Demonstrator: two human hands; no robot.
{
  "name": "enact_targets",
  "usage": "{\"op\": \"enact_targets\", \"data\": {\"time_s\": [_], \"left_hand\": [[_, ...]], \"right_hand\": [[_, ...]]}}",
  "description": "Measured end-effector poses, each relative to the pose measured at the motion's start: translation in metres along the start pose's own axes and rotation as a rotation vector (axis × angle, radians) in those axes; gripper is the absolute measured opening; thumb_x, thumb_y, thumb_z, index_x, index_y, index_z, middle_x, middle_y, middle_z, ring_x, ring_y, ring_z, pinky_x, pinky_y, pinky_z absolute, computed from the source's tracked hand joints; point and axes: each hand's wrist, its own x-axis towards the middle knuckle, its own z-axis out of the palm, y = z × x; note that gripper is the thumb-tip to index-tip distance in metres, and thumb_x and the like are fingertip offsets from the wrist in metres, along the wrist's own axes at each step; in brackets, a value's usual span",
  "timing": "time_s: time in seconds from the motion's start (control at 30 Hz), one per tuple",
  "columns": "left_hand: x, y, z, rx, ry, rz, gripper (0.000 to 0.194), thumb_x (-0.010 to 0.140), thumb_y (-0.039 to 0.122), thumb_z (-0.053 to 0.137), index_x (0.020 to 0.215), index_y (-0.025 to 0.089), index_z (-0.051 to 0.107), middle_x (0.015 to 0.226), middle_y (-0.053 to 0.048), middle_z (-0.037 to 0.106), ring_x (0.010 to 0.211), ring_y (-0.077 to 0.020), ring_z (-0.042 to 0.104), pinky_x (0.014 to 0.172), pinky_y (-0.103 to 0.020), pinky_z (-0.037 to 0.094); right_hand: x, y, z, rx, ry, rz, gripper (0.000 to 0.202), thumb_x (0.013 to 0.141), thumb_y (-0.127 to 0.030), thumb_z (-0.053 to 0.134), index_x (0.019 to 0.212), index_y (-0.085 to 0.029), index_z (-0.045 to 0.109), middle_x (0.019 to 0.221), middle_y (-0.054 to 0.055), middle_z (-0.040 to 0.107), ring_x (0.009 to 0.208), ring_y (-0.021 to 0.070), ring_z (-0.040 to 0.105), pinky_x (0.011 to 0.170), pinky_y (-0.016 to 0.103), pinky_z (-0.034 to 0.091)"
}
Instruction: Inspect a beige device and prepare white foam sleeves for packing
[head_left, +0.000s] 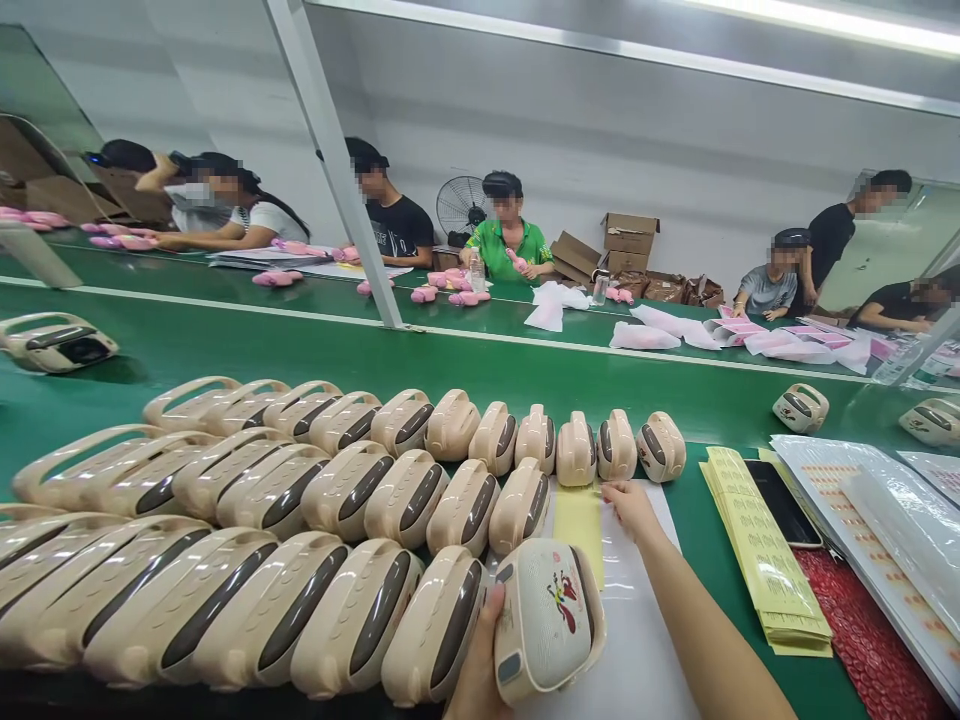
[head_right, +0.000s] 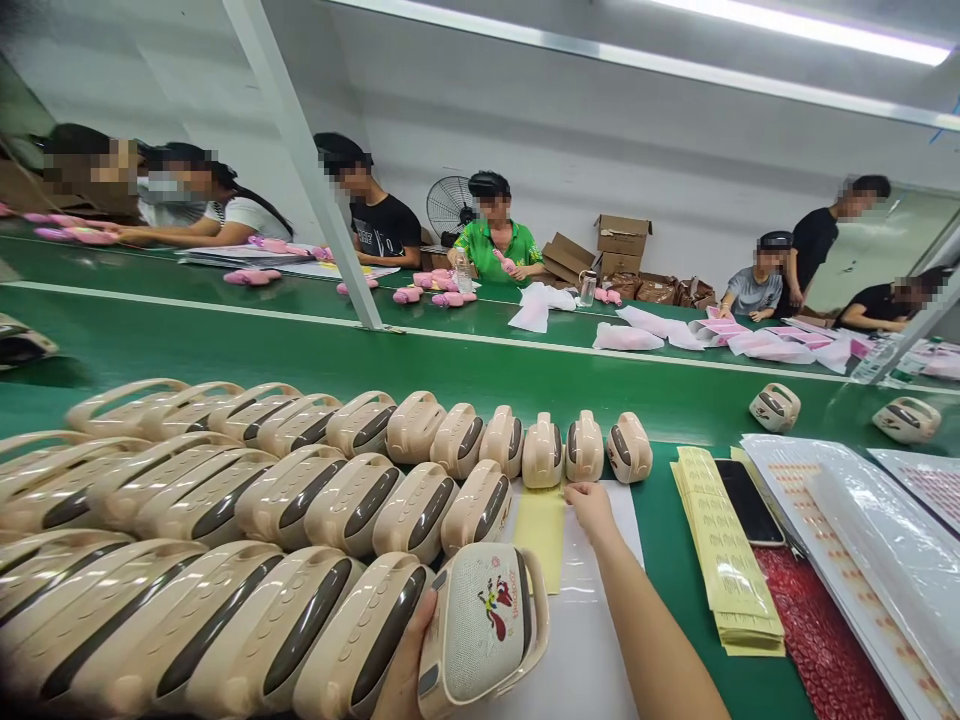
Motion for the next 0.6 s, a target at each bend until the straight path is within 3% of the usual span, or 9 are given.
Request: {"op": "enact_targets", "data": {"time_s": [0.07,0.17,0.33,0.6], "left_hand": [[-0.003,-0.002,-0.003,-0.011,0.005,0.0,0.054,0.056,0.058,0.068,0.094,0.02,0.069,0.094,-0.008,0.073,0.109,-0.0354,0.054,0.089,-0.042,0.046],[-0.007,-0.005,-0.004,-0.012,-0.011,0.022,0.05,0.056,0.055,0.07,0.091,0.02,0.07,0.089,-0.007,0.074,0.106,-0.0355,0.056,0.084,-0.043,0.049],[-0.009,-0.011,-0.003,-0.075,-0.069,0.069,0.055,0.053,0.045,0.076,0.102,0.02,0.066,0.086,-0.008,0.074,0.101,-0.0346,0.06,0.08,-0.041,0.051],[-0.006,-0.013,-0.003,-0.09,-0.017,0.007,0.045,0.06,0.045,0.072,0.097,0.019,0.069,0.088,-0.008,0.074,0.102,-0.0334,0.059,0.077,-0.039,0.052]], "right_hand": [[0.007,0.003,0.006,-0.048,-0.025,0.058,0.02,0.087,-0.03,0.053,0.094,-0.012,0.058,0.085,0.002,0.061,0.066,0.0108,0.058,0.058,0.026,0.049],[0.011,0.006,0.009,-0.106,-0.047,0.102,0.026,0.088,-0.031,0.051,0.108,-0.014,0.054,0.103,0.006,0.059,0.084,0.0159,0.06,0.071,0.034,0.051],[0.016,0.006,0.007,-0.206,-0.031,0.064,0.026,0.087,-0.03,0.052,0.108,-0.014,0.055,0.106,0.006,0.059,0.086,0.0166,0.06,0.072,0.035,0.051],[0.015,0.011,0.02,-0.443,0.069,-0.089,0.024,0.087,-0.031,0.053,0.104,-0.015,0.057,0.106,0.005,0.059,0.09,0.0175,0.059,0.077,0.037,0.05]]}}
